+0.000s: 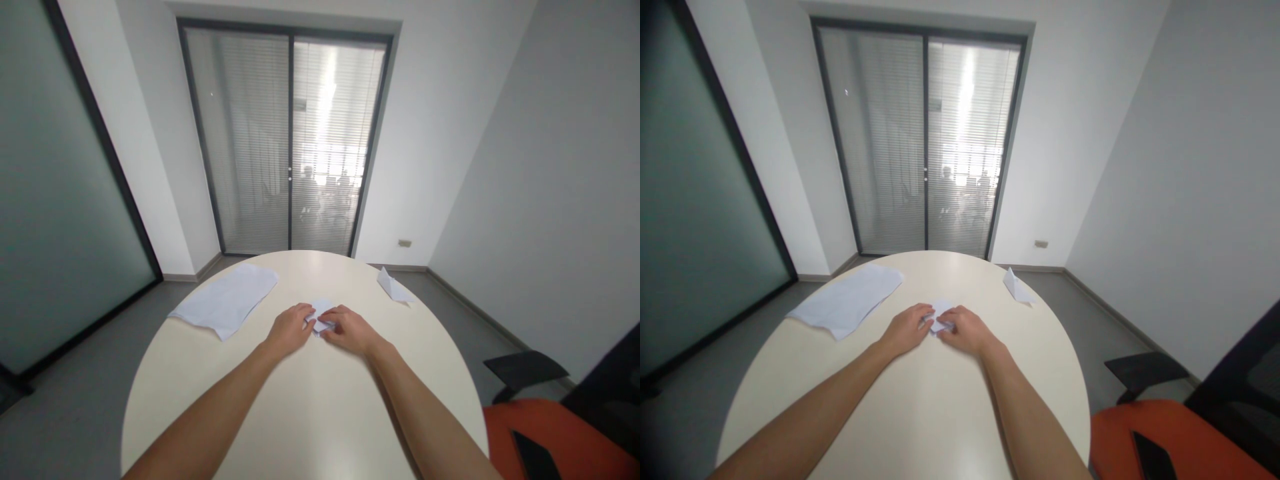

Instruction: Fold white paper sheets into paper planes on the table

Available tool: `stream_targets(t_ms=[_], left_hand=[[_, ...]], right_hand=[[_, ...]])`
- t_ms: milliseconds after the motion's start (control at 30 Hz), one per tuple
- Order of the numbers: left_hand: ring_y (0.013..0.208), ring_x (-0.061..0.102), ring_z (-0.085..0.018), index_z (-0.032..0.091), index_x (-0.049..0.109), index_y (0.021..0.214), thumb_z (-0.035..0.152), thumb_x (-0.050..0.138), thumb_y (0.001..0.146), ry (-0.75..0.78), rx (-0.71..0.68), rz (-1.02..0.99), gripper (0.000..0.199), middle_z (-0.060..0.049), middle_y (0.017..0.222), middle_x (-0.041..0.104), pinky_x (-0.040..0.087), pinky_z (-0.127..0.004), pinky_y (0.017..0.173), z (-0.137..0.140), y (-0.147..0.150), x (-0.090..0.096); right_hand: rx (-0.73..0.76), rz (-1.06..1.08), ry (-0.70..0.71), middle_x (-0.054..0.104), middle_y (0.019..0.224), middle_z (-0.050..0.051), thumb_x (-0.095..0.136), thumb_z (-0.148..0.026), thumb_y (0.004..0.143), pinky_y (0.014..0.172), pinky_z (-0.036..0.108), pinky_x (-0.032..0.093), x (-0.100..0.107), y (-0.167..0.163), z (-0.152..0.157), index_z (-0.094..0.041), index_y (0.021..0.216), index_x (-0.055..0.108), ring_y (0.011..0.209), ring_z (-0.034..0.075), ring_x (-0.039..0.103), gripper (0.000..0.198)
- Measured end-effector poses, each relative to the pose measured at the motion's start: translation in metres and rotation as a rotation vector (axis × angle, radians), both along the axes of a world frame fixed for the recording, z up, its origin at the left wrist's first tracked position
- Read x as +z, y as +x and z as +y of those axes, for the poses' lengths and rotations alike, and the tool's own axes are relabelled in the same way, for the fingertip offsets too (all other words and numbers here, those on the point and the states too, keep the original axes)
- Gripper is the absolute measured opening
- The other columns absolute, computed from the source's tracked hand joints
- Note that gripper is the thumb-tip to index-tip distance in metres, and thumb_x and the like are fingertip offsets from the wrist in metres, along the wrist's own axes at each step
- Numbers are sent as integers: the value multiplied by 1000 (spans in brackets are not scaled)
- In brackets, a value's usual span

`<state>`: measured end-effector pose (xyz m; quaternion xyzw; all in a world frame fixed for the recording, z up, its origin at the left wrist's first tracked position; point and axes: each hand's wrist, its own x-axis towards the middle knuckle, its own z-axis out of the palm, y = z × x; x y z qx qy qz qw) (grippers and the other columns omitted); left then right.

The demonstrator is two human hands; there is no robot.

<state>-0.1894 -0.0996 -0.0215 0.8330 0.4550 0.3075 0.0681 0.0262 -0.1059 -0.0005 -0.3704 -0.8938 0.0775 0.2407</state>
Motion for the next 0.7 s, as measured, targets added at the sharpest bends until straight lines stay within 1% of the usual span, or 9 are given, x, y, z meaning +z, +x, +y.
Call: stream_targets(t_ms=[67,133,200,233,300,400,500,600,700], left_hand=[[117,59,-21,20,64,122,29,54,93,-12,-28,46,32,-8,125,65,46,-35,104,-1,-1,-1],[119,58,-23,19,65,121,30,56,92,-24,-46,86,33,-9,127,64,45,-37,105,-2,-1,-1],[120,57,-24,19,68,117,31,57,91,-26,-58,113,31,-10,128,64,44,-39,106,-2,-2,-1],[120,56,-24,20,69,116,32,57,91,-24,-66,120,30,-10,128,64,44,-39,106,-3,-2,0],[119,56,-24,21,69,116,32,58,91,-11,-94,128,29,-9,127,64,45,-39,105,-4,-2,2],[120,56,-23,24,67,121,32,57,92,2,-171,137,32,-8,127,63,45,-37,106,-8,-1,4],[124,54,-21,26,67,124,33,52,95,-9,-247,156,33,-7,130,62,43,-35,108,-9,-1,5],[125,54,-20,26,69,121,33,50,96,-17,-271,165,32,-6,132,62,43,-34,109,-9,0,4],[124,55,-21,25,70,118,32,51,96,-6,-292,166,31,-7,133,62,42,-35,109,-10,0,7]], right_hand=[[-9,-17,-23,73,112,7,59,-32,89,97,34,46,3,-1,-2,-22,109,74,108,23,62,26],[-67,-27,-48,74,104,7,55,-30,91,92,34,48,5,0,-2,-21,104,74,101,22,64,24],[-136,-3,-54,73,102,8,51,-28,93,90,34,49,4,1,-1,-20,106,72,98,22,64,25],[-157,21,-46,73,106,9,48,-29,95,92,35,49,3,2,0,-19,111,69,101,22,64,28],[-157,67,-27,67,123,11,42,-30,98,101,37,45,-1,3,3,-18,126,62,114,22,60,36],[-102,22,-49,54,144,13,34,-34,102,114,40,34,-9,4,6,-15,141,51,134,22,47,47],[-106,-120,-150,41,154,12,29,-35,102,118,48,27,-16,5,8,-16,146,46,144,26,33,51],[-178,-201,-227,29,160,10,27,-37,102,118,56,20,-20,6,8,-19,153,34,149,28,22,55],[-225,-216,-248,24,162,9,28,-38,102,118,58,16,-20,6,8,-20,155,30,150,28,18,56]])
